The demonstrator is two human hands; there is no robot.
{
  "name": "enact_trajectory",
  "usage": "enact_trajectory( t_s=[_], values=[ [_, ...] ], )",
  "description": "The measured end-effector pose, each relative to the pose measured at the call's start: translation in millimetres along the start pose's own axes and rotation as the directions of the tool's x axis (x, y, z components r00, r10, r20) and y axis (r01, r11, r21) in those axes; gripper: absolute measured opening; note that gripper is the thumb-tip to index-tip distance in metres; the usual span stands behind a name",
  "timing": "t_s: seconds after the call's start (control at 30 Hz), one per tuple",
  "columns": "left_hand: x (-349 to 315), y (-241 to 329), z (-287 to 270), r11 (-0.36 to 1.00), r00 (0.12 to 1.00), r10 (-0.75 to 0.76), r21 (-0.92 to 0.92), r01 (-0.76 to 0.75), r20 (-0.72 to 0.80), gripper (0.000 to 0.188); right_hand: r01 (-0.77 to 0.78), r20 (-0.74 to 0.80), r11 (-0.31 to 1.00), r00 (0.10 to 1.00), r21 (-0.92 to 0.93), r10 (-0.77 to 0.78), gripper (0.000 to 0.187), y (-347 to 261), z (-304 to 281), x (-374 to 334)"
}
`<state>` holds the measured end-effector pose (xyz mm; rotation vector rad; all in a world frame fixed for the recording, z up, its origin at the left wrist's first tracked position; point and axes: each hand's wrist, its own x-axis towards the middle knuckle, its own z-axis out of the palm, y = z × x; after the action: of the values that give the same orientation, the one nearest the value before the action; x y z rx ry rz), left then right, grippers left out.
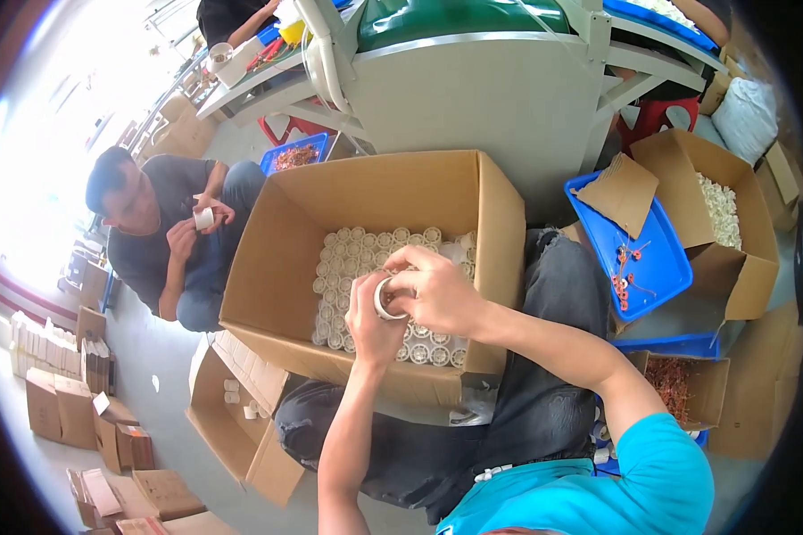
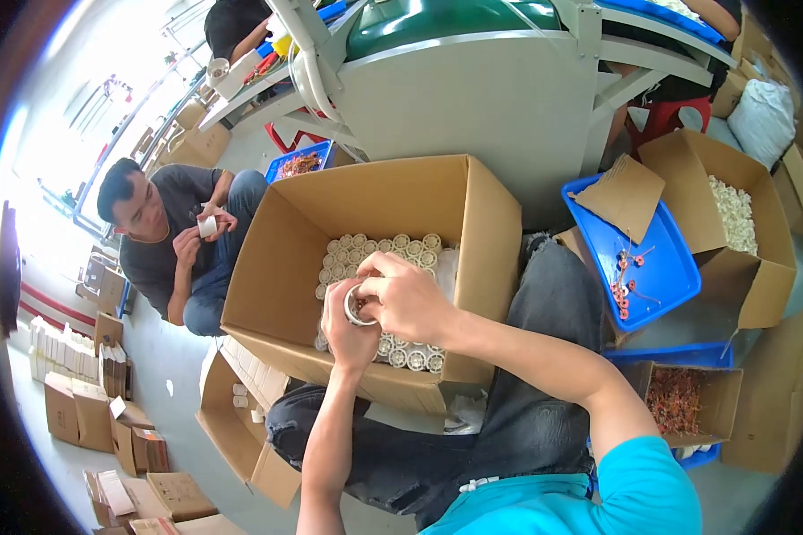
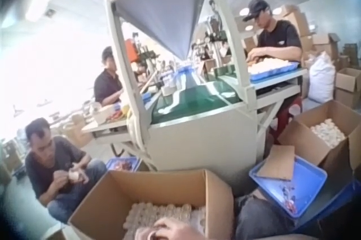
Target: The person assembles electronic components by hand, inserting small wire pins into white cylindrical housings.
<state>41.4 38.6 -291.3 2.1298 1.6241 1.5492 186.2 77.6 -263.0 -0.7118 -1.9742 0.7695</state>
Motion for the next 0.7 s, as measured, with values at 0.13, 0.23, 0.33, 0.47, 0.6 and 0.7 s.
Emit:
enact_trajectory(
  t_s=[0.13,0.23,0.33,0.47,0.6,0.7],
  values=[
    [1,-4,2,1.000,1.000,0.025,-0.019,-0.025,-0.005,0.050,-0.030,0.038,0.999,0.999,-0.019,0.030,0.016,2,-4,2],
    [-1,-7,2,0.999,1.000,0.023,-0.047,-0.023,-0.004,0.051,-0.108,0.133,0.991,0.986,0.084,0.096,0.018,-1,-12,6],
    [0,-6,3,0.998,1.000,0.020,-0.066,-0.021,-0.014,0.052,-0.166,0.159,0.975,0.977,0.149,0.142,0.019,1,-13,6],
    [2,-4,4,0.997,0.998,0.056,-0.044,-0.057,-0.022,0.051,-0.208,0.134,0.967,0.973,0.147,0.189,0.018,-2,-13,6],
    [2,-5,5,0.998,0.999,0.048,-0.047,-0.048,0.016,0.048,-0.162,0.087,0.980,0.984,0.116,0.153,0.018,-3,-8,3],
    [4,-7,3,0.997,0.999,0.046,-0.070,-0.044,0.027,0.046,-0.127,0.057,0.982,0.991,0.140,0.120,0.018,1,-5,3]
  ],
)
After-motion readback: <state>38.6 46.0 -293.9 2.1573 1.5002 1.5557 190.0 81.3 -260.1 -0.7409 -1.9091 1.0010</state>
